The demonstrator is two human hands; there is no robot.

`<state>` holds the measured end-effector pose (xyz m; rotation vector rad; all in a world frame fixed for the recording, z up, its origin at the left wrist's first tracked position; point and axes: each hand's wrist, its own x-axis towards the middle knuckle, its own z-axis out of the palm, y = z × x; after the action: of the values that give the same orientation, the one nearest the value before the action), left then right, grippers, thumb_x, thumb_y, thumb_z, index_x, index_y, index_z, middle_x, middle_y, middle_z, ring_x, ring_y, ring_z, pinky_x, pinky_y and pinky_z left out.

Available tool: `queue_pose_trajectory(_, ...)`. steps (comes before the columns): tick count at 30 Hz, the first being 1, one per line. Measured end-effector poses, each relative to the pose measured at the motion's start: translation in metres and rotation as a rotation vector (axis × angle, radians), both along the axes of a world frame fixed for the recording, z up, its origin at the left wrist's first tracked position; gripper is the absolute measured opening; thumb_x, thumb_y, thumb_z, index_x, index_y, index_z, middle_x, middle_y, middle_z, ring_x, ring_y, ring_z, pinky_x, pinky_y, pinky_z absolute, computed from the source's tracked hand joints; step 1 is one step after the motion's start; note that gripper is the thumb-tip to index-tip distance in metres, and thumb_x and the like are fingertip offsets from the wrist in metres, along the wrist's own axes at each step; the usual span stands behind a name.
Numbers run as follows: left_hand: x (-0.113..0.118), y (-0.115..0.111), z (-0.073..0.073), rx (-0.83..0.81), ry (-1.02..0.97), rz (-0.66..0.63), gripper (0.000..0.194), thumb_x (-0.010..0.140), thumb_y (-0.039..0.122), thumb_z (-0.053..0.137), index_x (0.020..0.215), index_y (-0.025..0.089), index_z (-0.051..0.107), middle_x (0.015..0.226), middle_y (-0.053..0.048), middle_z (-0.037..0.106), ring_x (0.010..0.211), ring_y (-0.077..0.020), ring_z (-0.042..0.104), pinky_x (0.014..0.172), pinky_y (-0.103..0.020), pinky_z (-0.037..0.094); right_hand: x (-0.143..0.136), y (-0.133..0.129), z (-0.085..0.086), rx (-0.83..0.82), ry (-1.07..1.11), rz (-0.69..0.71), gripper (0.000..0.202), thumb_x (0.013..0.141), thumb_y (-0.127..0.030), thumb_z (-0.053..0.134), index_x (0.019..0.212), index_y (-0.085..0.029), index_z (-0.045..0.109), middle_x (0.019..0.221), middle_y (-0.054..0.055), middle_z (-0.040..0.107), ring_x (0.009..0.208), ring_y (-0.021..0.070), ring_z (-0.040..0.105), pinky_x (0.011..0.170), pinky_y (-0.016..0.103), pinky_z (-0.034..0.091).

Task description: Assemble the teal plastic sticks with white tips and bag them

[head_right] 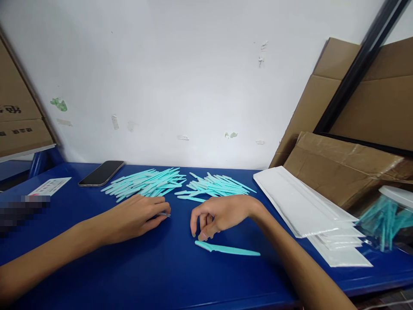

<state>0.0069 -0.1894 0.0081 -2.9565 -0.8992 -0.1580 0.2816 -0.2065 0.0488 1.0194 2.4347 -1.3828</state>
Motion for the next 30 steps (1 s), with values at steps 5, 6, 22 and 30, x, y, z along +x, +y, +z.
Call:
queue_pose_trajectory(5, -0.0001, -0.0006, 0.0001, -0.004, -0.003, -0.007, 0.015, 0.1, 0.026, 0.043, 0.101, 0.026, 0.058, 0.092, 0.0, 0.064, 0.074, -0.0172, 0.062, 0.059, -0.03, 0.032, 0.0017, -0.0015, 0.0022, 0.012, -0.017, -0.005, 0.04, 0.08, -0.04, 0.074, 0.114, -0.02, 0.064, 0.09, 0.003, 0.07, 0.084, 0.0166, 0.067, 0.069, 0.024, 0.05)
queue_pose_trajectory(6, 0.0, -0.0005, 0.0001, -0.002, -0.004, -0.008, 0.015, 0.1, 0.026, 0.043, 0.101, 0.026, 0.058, 0.092, 0.0, 0.064, 0.074, -0.0172, 0.062, 0.059, -0.03, 0.032, 0.0025, -0.0022, 0.0033, 0.012, -0.024, -0.01, 0.04, 0.079, -0.039, 0.075, 0.112, -0.02, 0.064, 0.089, 0.003, 0.07, 0.083, 0.0168, 0.067, 0.069, 0.024, 0.05)
queue_pose_trajectory(22, 0.0002, -0.0008, -0.001, 0.0, -0.002, -0.009, 0.014, 0.1, 0.027, 0.043, 0.1, 0.025, 0.057, 0.092, -0.001, 0.064, 0.073, -0.0172, 0.062, 0.06, -0.03, 0.032, -0.0013, -0.0038, 0.0074, 0.123, 0.067, 0.002, 0.023, 0.085, -0.037, 0.069, 0.098, -0.019, 0.075, 0.09, 0.003, 0.074, 0.079, 0.0141, 0.067, 0.068, 0.02, 0.048)
queue_pose_trajectory(30, -0.0001, -0.0008, -0.0014, 0.0, -0.016, -0.023, 0.014, 0.1, 0.026, 0.043, 0.099, 0.024, 0.057, 0.09, -0.001, 0.063, 0.072, -0.0172, 0.061, 0.059, -0.03, 0.033, -0.0009, -0.0047, 0.0088, 0.133, 0.068, 0.015, 0.025, 0.087, -0.037, 0.067, 0.103, -0.019, 0.075, 0.094, 0.003, 0.075, 0.081, 0.0151, 0.068, 0.068, 0.021, 0.048)
